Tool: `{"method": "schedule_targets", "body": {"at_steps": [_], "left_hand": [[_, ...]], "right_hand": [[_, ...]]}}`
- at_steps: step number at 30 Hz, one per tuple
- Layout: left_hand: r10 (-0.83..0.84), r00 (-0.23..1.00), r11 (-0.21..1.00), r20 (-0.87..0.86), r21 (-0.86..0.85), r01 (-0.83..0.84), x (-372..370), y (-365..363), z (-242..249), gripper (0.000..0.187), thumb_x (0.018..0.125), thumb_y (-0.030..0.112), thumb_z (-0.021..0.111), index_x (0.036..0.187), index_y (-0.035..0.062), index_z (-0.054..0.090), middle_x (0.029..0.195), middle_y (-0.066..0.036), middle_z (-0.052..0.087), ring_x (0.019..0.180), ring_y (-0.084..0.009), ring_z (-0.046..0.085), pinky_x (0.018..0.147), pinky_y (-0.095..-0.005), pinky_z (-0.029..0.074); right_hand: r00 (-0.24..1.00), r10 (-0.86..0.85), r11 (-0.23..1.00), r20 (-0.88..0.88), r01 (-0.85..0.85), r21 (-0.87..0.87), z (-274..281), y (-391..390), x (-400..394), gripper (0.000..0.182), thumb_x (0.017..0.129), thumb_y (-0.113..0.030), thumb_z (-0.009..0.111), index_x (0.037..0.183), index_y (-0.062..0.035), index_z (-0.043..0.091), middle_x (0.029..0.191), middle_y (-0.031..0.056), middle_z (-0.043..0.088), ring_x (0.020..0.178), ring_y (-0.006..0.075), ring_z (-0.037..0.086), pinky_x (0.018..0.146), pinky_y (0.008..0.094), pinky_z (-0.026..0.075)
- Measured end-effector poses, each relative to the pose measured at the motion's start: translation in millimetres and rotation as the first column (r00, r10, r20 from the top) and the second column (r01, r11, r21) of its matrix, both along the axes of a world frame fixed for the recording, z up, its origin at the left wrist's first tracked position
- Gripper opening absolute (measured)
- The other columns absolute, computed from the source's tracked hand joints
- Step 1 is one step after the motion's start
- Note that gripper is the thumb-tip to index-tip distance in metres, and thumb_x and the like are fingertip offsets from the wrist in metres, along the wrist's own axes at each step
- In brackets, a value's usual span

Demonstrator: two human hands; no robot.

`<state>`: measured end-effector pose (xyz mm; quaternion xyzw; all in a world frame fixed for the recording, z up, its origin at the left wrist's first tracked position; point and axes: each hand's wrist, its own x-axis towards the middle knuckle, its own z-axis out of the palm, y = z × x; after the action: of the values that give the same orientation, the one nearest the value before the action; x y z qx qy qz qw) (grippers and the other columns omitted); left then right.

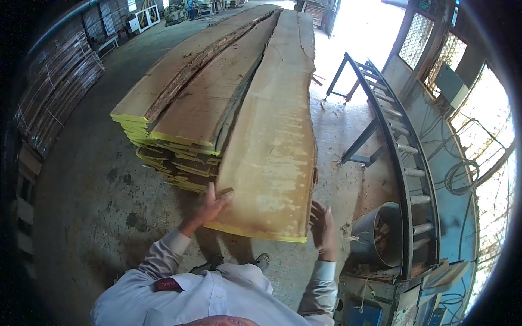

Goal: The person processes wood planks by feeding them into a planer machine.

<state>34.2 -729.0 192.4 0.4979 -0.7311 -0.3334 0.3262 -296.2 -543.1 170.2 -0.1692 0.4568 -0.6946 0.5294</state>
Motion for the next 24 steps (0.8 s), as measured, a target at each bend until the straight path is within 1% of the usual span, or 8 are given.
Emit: {"method": "schedule_targets", "body": {"at_steps": [1, 3, 5, 6, 14, 17, 22, 24], "left_hand": [[-0.054, 0.995, 0.965, -0.084, 0.253, 0.074, 0.7, -0.4, 1.3, 0.063, 0.091, 0.042, 0.071, 0.121, -0.008, 0.047, 0.117, -0.031, 0.064, 0.107, -0.0418, 0.066, 0.092, -0.0483, 0.051], [-0.079, 0.972, 0.968, -0.223, 0.216, 0.129, 0.2, -2.2, 7.3, 0.062, 0.09, 0.044, 0.071, 0.116, -0.0086, 0.049, 0.109, -0.03, 0.066, 0.1, -0.0402, 0.068, 0.085, -0.0466, 0.053], [-0.105, 0.931, 0.968, -0.349, 0.181, 0.177, 2.0, -5.8, -9.5, 0.062, 0.089, 0.046, 0.072, 0.111, -0.0091, 0.051, 0.1, -0.029, 0.069, 0.093, -0.0385, 0.071, 0.078, -0.0448, 0.055], [-0.103, 0.93, 0.956, -0.354, 0.224, 0.191, -1.7, -17.2, -38.8, 0.062, 0.089, 0.046, 0.072, 0.106, -0.0096, 0.053, 0.097, -0.029, 0.069, 0.091, -0.0374, 0.071, 0.075, -0.0436, 0.055], [-0.155, 0.962, 0.962, -0.223, 0.19, 0.199, 0.1, -17.5, -22.6, 0.063, 0.088, 0.05, 0.072, 0.093, -0.0106, 0.055, 0.084, -0.029, 0.067, 0.08, -0.0379, 0.071, 0.065, -0.0452, 0.053], [-0.165, 0.961, 0.967, -0.22, 0.157, 0.202, 1.5, -15.0, -19.1, 0.066, 0.088, 0.052, 0.071, 0.093, -0.0115, 0.054, 0.082, -0.029, 0.066, 0.079, -0.0411, 0.069, 0.065, -0.0461, 0.053], [-0.147, 0.972, 0.979, -0.18, 0.115, 0.17, -1.9, -18.6, -24.8, 0.068, 0.09, 0.055, 0.067, 0.098, -0.0115, 0.055, 0.085, -0.03, 0.066, 0.082, -0.0446, 0.069, 0.068, -0.0485, 0.054], [-0.132, 0.97, 0.987, -0.203, 0.065, 0.148, -5.2, -19.0, -34.2, 0.069, 0.09, 0.055, 0.066, 0.1, -0.012, 0.055, 0.087, -0.03, 0.067, 0.083, -0.0452, 0.069, 0.07, -0.0499, 0.054]], "right_hand": [[0.976, 0.03, 0.999, -0.215, -0.023, 0.035, 38.4, -7.3, 12.7, 0.074, 0.1, -0.06, 0.046, 0.14, 0.0031, 0.05, 0.119, 0.0066, 0.064, 0.097, 0.0142, 0.062, 0.079, 0.0268, 0.048], [0.96, -0.051, 0.993, -0.275, 0.077, 0.085, 70.9, -21.6, 34.6, 0.056, 0.102, -0.049, 0.054, 0.122, 0.0023, 0.061, 0.096, 0.0011, 0.063, 0.076, 0.0092, 0.055, 0.066, 0.0235, 0.043], [0.664, 0.295, 0.955, -0.688, -0.184, 0.232, 55.3, -34.1, 14.5, 0.037, 0.103, -0.041, 0.056, 0.098, -0.0045, 0.062, 0.079, -0.0044, 0.054, 0.064, 0.0061, 0.042, 0.055, 0.0239, 0.034], [0.716, 0.284, 0.957, -0.637, -0.175, 0.23, 40.0, -45.3, 13.3, 0.039, 0.103, -0.038, 0.057, 0.075, -0.0105, 0.054, 0.065, -0.0076, 0.047, 0.056, 0.0045, 0.036, 0.049, 0.0258, 0.026], [0.624, 0.228, 0.879, -0.747, 0.199, 0.434, 52.8, -60.6, 47.9, 0.035, 0.101, -0.038, 0.063, 0.092, -0.0051, 0.07, 0.063, -0.0094, 0.047, 0.054, 0.0042, 0.041, 0.049, 0.0233, 0.032], [0.461, 0.258, 0.861, -0.849, 0.289, 0.419, 61.7, -56.9, 60.2, 0.047, 0.097, -0.043, 0.065, 0.069, -0.0047, 0.066, 0.059, -0.0048, 0.045, 0.052, 0.0093, 0.038, 0.048, 0.0299, 0.031], [0.636, 0.14, 0.936, -0.759, 0.166, 0.312, 59.8, -56.4, 60.4, 0.057, 0.09, -0.044, 0.075, 0.114, 0.0068, 0.068, 0.086, 0.0006, 0.064, 0.07, 0.0096, 0.055, 0.062, 0.0265, 0.046], [0.686, 0.153, 0.915, -0.711, 0.175, 0.365, 74.4, -55.6, 70.9, 0.058, 0.089, -0.044, 0.076, 0.115, 0.0077, 0.068, 0.09, 0.0019, 0.066, 0.074, 0.0108, 0.057, 0.065, 0.0271, 0.048]]}}
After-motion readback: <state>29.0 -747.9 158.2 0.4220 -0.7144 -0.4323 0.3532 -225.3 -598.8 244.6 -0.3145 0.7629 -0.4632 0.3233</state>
